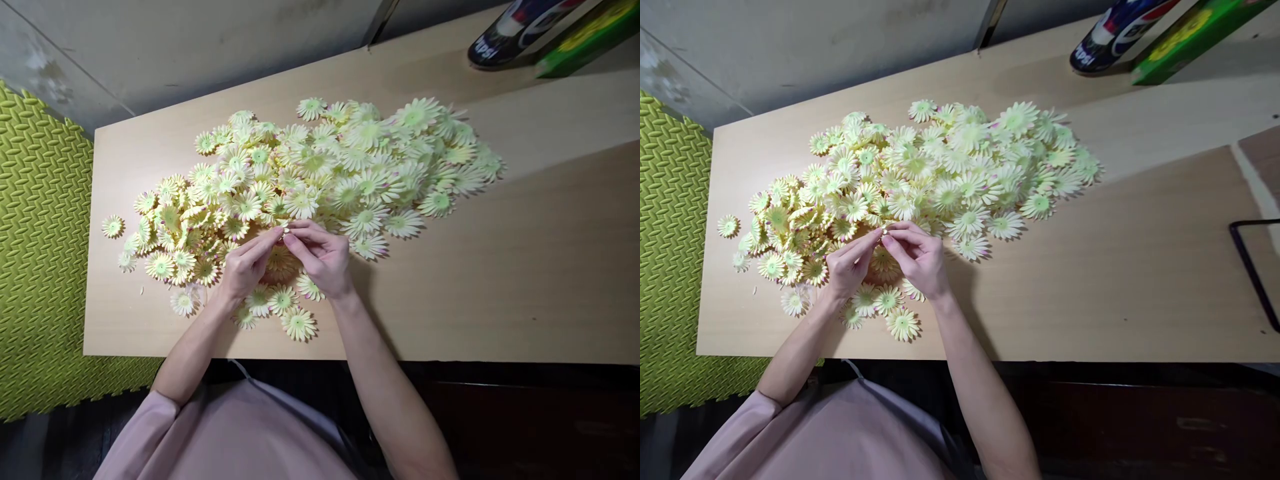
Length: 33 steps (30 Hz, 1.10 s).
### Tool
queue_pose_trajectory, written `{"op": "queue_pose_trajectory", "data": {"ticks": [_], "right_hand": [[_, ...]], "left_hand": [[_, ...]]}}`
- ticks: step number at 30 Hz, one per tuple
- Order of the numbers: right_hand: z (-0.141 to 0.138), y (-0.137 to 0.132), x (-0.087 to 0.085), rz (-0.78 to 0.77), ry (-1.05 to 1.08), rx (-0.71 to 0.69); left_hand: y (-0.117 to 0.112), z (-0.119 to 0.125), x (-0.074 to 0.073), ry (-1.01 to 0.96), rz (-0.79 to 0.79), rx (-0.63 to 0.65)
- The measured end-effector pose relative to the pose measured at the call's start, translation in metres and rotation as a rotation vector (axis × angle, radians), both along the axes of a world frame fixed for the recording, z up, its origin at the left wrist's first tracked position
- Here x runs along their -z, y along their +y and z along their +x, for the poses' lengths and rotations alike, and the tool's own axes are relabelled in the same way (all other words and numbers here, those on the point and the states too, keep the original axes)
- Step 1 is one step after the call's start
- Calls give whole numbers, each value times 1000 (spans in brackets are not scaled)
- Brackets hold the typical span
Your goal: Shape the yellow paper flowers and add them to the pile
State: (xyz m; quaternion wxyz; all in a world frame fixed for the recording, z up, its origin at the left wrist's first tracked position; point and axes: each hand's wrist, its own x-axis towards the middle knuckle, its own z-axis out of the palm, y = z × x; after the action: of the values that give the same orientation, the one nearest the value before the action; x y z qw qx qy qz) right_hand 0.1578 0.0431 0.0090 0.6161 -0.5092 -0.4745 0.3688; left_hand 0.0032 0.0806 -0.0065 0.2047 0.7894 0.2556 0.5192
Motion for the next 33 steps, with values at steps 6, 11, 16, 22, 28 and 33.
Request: {"op": "queue_pose_trajectory", "data": {"ticks": [6, 11, 16, 22, 28, 33], "right_hand": [[0, 0, 1, -8, 0, -6], [0, -1, 3, -1, 41, -19], [1, -1, 0, -24, 30, -24], [-1, 0, -2, -5, 48, -35], [-2, 1, 0, -12, 34, -28], [-1, 0, 2, -8, 41, -46]], "left_hand": [[1, 0, 1, 16, 7, -2], [1, 0, 4, 36, -1, 1], [1, 0, 3, 12, 8, 12], [-1, 0, 2, 31, 32, -25], [0, -1, 5, 45, 12, 2], [0, -2, 10, 43, -39, 33]]}}
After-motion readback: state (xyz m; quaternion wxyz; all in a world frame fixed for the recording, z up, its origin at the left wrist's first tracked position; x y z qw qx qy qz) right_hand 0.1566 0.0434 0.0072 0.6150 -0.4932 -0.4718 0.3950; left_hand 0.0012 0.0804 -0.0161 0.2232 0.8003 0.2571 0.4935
